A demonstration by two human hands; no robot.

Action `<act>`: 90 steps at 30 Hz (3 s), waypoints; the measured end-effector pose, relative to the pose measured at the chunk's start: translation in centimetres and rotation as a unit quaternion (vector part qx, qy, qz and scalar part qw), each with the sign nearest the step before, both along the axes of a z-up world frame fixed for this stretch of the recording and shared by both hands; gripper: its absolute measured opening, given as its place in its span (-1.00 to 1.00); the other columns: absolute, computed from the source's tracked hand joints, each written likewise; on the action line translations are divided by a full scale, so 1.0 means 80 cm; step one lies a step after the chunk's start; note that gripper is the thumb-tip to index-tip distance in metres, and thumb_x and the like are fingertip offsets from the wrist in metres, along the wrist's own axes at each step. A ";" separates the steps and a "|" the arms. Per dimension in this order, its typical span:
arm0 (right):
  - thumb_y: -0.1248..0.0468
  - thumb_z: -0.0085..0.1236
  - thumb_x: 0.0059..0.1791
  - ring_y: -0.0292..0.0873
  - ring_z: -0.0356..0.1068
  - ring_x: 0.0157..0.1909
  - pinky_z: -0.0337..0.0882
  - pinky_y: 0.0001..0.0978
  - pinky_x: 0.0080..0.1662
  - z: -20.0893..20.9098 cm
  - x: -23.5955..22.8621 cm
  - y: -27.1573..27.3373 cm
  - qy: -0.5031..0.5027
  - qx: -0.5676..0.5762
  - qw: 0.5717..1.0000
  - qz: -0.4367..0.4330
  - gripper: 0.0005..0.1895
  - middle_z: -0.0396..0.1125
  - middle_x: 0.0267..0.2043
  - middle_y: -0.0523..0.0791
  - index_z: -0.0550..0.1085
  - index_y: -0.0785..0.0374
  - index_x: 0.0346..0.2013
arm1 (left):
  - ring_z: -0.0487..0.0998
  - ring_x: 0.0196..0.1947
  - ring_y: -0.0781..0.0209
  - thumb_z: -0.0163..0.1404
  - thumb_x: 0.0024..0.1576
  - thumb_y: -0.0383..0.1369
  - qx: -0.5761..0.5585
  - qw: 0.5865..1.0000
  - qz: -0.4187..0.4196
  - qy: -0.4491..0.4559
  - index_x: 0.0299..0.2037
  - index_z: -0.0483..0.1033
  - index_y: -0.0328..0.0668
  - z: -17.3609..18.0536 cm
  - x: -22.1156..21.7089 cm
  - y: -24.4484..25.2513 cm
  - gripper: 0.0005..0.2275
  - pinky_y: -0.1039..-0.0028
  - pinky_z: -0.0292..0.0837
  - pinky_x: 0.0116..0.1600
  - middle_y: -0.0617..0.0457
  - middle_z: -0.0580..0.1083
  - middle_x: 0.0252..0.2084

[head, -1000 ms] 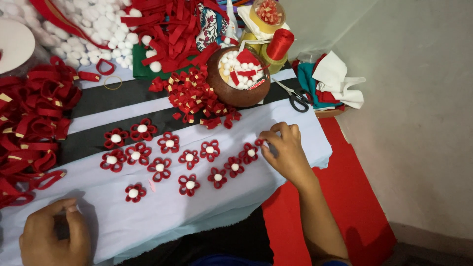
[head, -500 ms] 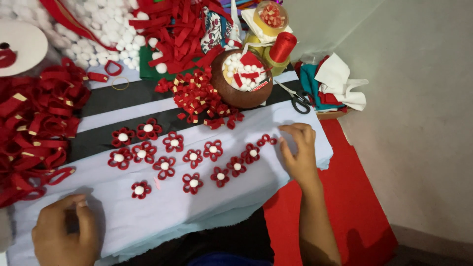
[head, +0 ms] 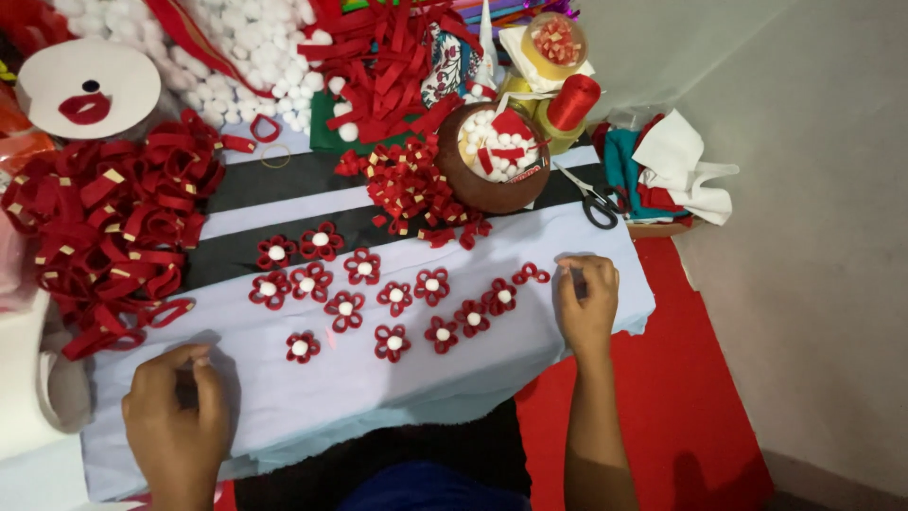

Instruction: The person assembles small decorative flowers by hand, placing white pom-poms into the center of red fabric petal loops on a work surface and then moving them into a wooden bowl.

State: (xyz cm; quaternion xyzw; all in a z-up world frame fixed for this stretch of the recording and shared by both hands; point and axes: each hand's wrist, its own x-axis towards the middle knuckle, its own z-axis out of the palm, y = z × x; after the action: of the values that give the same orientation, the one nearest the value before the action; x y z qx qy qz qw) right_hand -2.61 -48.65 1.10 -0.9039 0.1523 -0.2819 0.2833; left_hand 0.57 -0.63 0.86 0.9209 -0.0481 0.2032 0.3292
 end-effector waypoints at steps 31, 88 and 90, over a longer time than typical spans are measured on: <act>0.32 0.02 0.08 -0.14 0.34 0.06 0.21 -0.21 0.16 0.003 0.005 0.007 0.007 -0.014 1.000 -0.007 -0.84 0.41 -0.06 -0.19 0.56 0.09 -0.15 | 0.53 -0.15 -0.03 -0.04 0.29 -0.52 -0.013 1.000 -0.007 0.021 0.00 0.56 -0.34 0.024 0.005 -0.006 -0.84 0.15 0.34 0.05 -0.05 0.55 -0.03; 0.45 0.03 -0.05 -0.14 0.25 -0.29 0.25 -0.31 -0.19 0.071 0.144 0.088 0.045 -0.020 0.957 0.287 -0.91 0.31 -0.35 -0.14 0.39 0.19 -0.36 | 0.55 -0.09 0.12 -0.06 0.25 -0.38 0.006 0.997 -0.008 0.070 0.00 0.56 -0.06 0.028 -0.001 -0.005 -0.82 0.12 0.24 0.24 0.13 0.57 -0.01; 0.34 0.03 0.04 -0.21 0.33 -0.29 0.31 -0.32 -0.19 0.079 0.130 0.083 0.082 0.011 0.962 0.259 -0.98 0.38 -0.30 -0.19 0.43 0.16 -0.26 | 0.56 -0.20 0.17 -0.05 0.26 -0.38 0.009 0.999 -0.001 0.050 0.00 0.57 -0.05 0.023 -0.002 -0.005 -0.82 0.15 0.25 0.21 0.15 0.56 -0.05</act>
State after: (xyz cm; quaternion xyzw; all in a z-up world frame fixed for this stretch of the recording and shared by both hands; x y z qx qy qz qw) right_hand 7.80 -42.04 7.44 -0.9295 -0.0615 -0.1217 0.3428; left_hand 0.40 -1.02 2.71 0.9329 -0.0342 0.1561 0.3227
